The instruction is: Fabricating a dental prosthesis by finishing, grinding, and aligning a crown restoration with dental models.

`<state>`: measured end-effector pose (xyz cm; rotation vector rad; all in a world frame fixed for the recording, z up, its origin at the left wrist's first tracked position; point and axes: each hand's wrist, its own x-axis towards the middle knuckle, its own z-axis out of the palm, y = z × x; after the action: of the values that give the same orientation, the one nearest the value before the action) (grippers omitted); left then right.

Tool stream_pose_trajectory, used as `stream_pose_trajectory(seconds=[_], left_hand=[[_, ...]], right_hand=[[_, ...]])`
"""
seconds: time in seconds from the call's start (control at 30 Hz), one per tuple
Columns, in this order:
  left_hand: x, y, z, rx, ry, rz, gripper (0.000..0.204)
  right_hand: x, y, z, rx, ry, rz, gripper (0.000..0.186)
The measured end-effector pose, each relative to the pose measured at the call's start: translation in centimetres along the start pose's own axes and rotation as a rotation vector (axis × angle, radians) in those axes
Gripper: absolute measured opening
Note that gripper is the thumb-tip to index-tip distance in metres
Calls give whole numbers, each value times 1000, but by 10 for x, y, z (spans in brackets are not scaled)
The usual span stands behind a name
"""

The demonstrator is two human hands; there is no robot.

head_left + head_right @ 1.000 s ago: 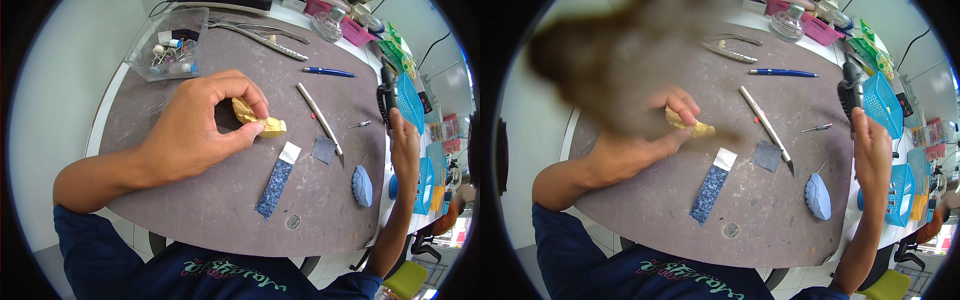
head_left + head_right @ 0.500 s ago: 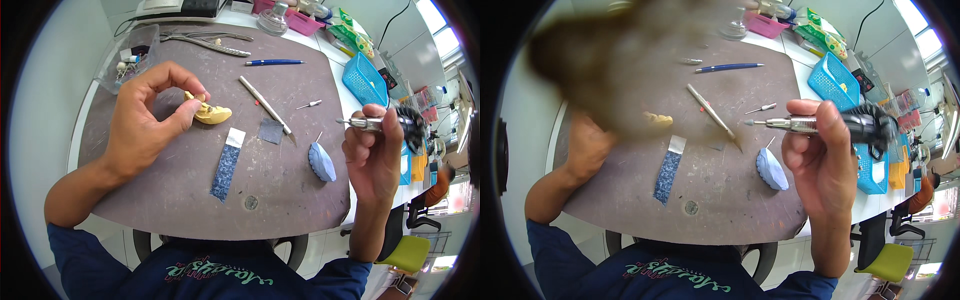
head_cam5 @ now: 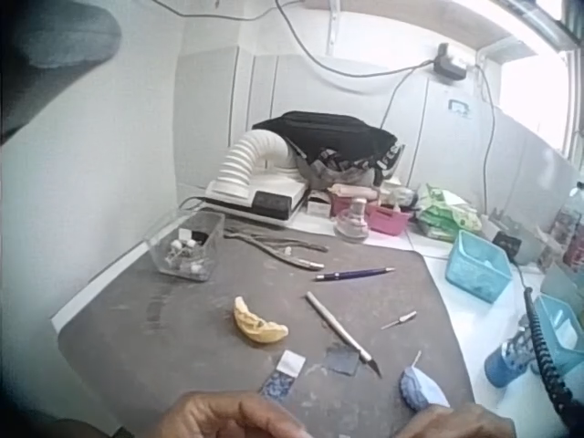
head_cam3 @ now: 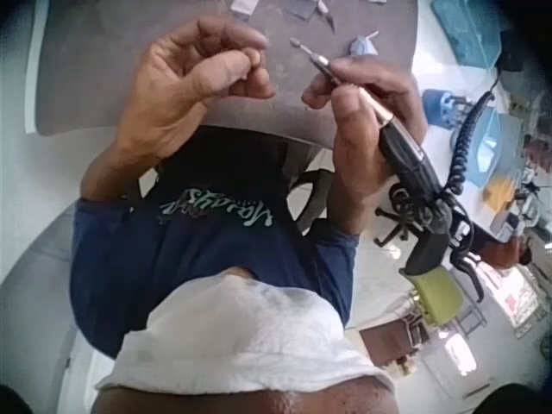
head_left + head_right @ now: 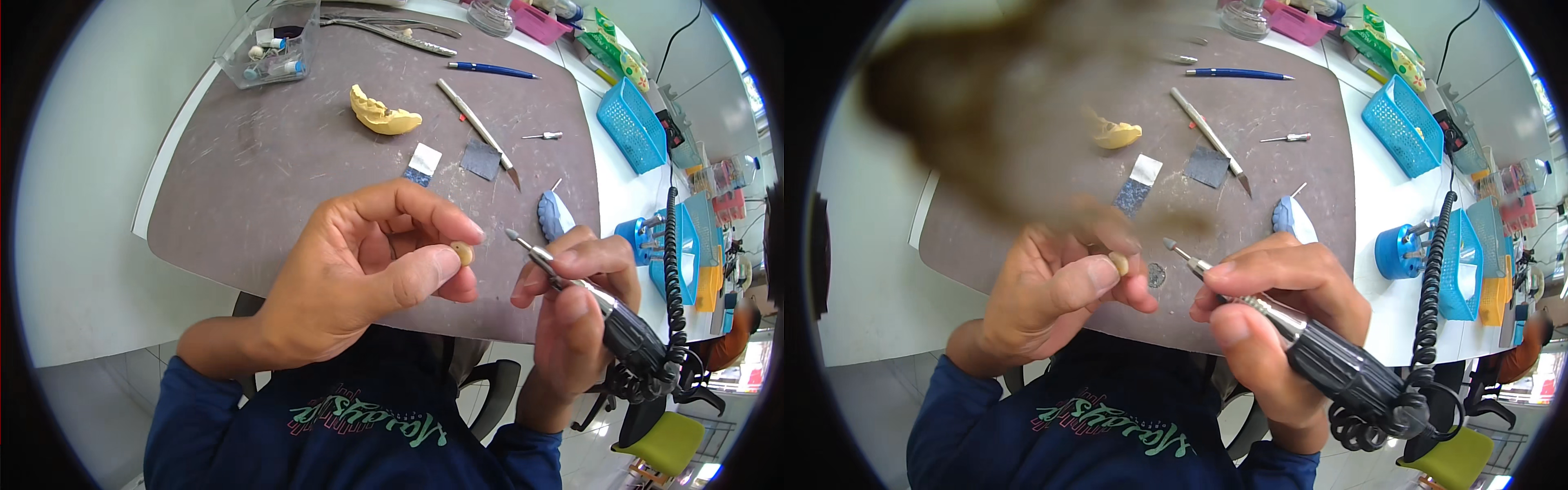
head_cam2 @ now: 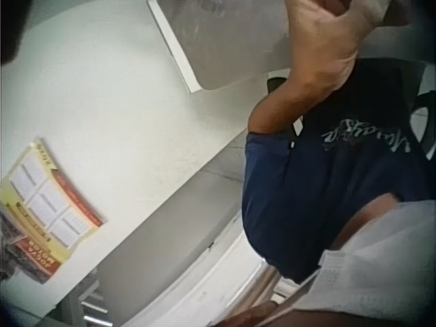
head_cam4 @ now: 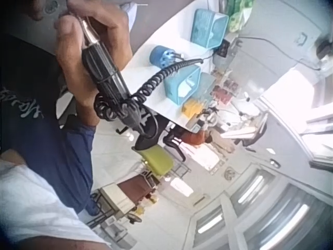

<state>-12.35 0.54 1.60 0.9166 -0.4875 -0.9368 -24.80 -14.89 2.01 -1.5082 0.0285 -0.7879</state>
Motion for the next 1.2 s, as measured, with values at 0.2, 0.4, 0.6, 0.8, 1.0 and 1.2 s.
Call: stream_pose_trajectory(seconds=[0.2,0.4,0.6,0.8,1.0,1.2], left_hand=[[-8,-17,7,-90,46,1,13],[-2,-27,5,-84,28,128,12],[-1,-30,8,-146,-37,187,15],[4,-34,15,-124,-62,142,16],[5,-37,17,-239,-139,34,16],[10,-39,16,-268,-141,28,17]], right_hand=[[-14,-6,4,-119,150,90,25],[-25,-17,-11,-234,355,171,26],[-37,-30,-35,-10,284,349,34],[-54,-46,-47,-330,398,295,51],[-37,-81,-87,300,301,-32,42],[-31,-41,-70,477,194,100,54]])
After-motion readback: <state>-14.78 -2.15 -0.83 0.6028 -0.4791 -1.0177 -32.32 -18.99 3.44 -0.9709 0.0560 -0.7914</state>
